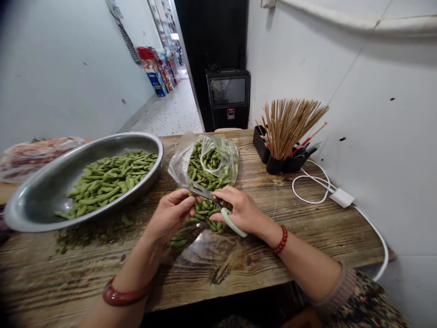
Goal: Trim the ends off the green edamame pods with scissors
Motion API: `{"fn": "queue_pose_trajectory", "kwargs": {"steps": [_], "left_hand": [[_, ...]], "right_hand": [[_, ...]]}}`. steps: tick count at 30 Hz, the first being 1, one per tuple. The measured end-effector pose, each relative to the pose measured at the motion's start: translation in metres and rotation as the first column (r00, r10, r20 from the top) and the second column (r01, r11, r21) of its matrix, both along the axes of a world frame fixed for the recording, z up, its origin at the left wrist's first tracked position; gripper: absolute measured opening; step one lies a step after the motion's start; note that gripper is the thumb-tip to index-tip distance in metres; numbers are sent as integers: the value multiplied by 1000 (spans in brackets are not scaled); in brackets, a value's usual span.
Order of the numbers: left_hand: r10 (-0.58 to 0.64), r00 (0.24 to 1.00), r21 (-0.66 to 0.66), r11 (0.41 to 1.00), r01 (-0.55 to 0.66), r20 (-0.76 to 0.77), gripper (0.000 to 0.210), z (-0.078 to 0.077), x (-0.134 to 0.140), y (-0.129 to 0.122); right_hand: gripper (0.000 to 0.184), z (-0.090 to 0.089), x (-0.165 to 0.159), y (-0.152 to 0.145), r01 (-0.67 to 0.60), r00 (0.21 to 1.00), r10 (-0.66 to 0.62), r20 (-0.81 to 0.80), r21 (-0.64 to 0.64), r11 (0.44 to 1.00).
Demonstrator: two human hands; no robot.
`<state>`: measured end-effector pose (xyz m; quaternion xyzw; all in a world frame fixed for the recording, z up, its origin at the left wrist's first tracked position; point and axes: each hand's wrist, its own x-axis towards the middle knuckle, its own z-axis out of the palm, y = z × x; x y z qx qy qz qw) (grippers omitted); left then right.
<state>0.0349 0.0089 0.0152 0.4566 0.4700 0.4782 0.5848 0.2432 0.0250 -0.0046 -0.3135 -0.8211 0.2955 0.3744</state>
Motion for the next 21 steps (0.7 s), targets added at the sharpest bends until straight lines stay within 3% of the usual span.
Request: {"fn": "queue_pose_trajectory", "kwargs": {"steps": [9, 14, 21], "left_hand": [[39, 994, 108, 994, -27, -107, 15, -11, -2, 2], [31, 979, 253, 967, 21, -202, 7, -7, 4, 1], [-5, 974, 297, 952, 75, -228, 6, -5, 8, 1]], "right_hand": [[54, 3, 1, -3, 4, 993, -13, 119, 79, 997], [56, 3, -1, -4, -7, 992, -5, 122, 102, 995], [57, 3, -3, -5, -12, 994, 2, 112, 89, 996]]}}
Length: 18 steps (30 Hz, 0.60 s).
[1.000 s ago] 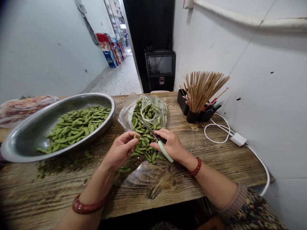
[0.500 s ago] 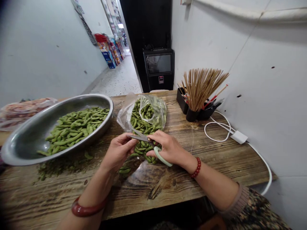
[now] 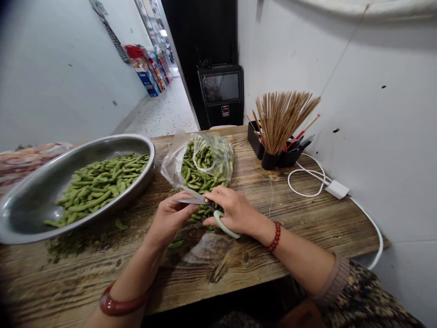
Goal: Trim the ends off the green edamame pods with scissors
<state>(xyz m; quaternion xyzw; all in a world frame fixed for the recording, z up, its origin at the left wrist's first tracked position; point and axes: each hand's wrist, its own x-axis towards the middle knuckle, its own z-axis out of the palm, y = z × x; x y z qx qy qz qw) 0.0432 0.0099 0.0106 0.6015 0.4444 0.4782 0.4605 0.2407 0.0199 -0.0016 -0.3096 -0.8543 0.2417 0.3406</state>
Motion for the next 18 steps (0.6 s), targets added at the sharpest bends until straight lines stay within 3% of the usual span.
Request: {"fn": "queue_pose_trajectory", "kwargs": {"steps": [9, 18], "left_hand": [[-14, 1000, 44, 999, 15, -23, 5, -3, -3, 1], [17, 998, -14, 1000, -18, -63, 7, -4, -8, 1]], "right_hand": [[48, -3, 0, 3, -32, 999, 32, 1, -4, 999], [45, -6, 2, 5, -32, 999, 32, -8, 8, 999]]}}
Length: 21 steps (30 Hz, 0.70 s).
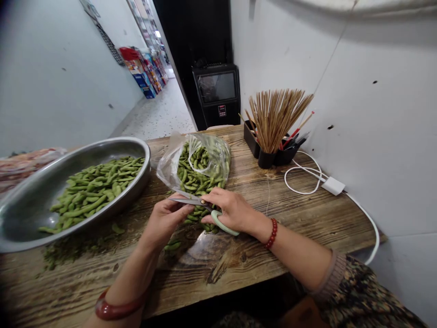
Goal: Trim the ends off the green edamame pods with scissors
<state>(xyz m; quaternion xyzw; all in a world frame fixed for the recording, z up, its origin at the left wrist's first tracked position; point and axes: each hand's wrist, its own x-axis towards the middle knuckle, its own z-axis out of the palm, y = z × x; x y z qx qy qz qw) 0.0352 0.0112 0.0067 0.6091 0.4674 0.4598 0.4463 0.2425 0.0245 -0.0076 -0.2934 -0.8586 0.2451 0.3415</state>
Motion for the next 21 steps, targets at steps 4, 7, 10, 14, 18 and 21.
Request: {"fn": "queue_pose_trajectory", "kwargs": {"steps": [4, 7, 10, 14, 18, 21], "left_hand": [[29, 998, -89, 996, -23, 60, 10, -1, 1, 0], [56, 971, -199, 980, -9, 232, 15, 1, 0, 0], [117, 904, -314, 949, 20, 411, 20, 5, -1, 1], [189, 818, -349, 937, 16, 543, 24, 7, -4, 3], [157, 804, -333, 942, 54, 574, 24, 6, -3, 3], [107, 835, -340, 935, 101, 540, 26, 4, 0, 0]], "right_hand": [[41, -2, 0, 1, 0, 999, -1, -46, -21, 1000], [39, -2, 0, 4, 30, 995, -35, -93, -56, 998], [40, -3, 0, 6, 77, 986, -90, -142, -95, 993], [46, -3, -1, 4, 82, 987, -91, -130, -73, 994], [52, -2, -1, 0, 66, 997, -66, -30, 4, 998], [55, -1, -1, -2, 62, 997, -64, 37, 45, 997]]}}
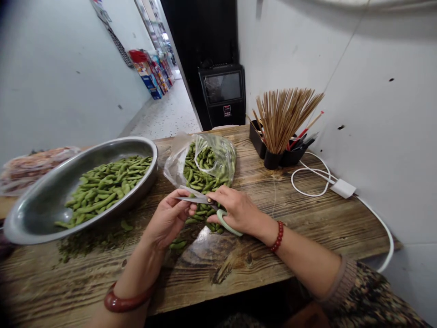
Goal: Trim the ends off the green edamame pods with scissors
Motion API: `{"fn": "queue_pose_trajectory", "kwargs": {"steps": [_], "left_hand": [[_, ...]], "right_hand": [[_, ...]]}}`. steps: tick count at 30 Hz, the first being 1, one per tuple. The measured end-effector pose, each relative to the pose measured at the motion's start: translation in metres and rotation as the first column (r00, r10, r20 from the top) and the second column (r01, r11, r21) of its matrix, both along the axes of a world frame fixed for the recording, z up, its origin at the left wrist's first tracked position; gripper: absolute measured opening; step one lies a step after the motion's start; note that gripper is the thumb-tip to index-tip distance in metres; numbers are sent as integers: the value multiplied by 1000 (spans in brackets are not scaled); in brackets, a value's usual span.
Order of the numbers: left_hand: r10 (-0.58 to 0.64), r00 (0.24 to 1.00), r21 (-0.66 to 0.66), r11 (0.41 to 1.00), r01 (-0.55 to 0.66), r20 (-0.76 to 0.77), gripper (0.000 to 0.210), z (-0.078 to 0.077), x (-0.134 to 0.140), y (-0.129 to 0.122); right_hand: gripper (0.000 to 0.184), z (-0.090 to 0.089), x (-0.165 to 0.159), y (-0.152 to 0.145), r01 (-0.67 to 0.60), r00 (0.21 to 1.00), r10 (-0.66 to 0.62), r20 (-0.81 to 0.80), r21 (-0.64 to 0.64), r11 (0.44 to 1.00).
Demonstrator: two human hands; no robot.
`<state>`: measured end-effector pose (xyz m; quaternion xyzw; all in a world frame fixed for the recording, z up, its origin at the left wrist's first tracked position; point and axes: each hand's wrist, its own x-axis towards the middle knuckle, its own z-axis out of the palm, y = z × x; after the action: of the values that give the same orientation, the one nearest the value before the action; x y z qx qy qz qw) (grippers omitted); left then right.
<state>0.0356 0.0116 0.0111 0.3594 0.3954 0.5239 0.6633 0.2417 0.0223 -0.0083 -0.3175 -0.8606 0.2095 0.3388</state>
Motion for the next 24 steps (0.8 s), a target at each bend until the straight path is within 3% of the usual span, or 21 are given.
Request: {"fn": "queue_pose_trajectory", "kwargs": {"steps": [7, 11, 24], "left_hand": [[-100, 975, 5, 995, 103, -199, 27, 0, 2, -4], [-141, 963, 10, 989, 147, -228, 29, 2, 1, -4], [31, 972, 120, 993, -4, -232, 18, -2, 1, -2]], "right_hand": [[50, 4, 2, 1, 21, 997, -24, 69, 38, 999], [48, 5, 2, 1, 37, 995, -42, 92, 54, 998], [53, 6, 0, -2, 30, 998, -33, 56, 51, 998]]}}
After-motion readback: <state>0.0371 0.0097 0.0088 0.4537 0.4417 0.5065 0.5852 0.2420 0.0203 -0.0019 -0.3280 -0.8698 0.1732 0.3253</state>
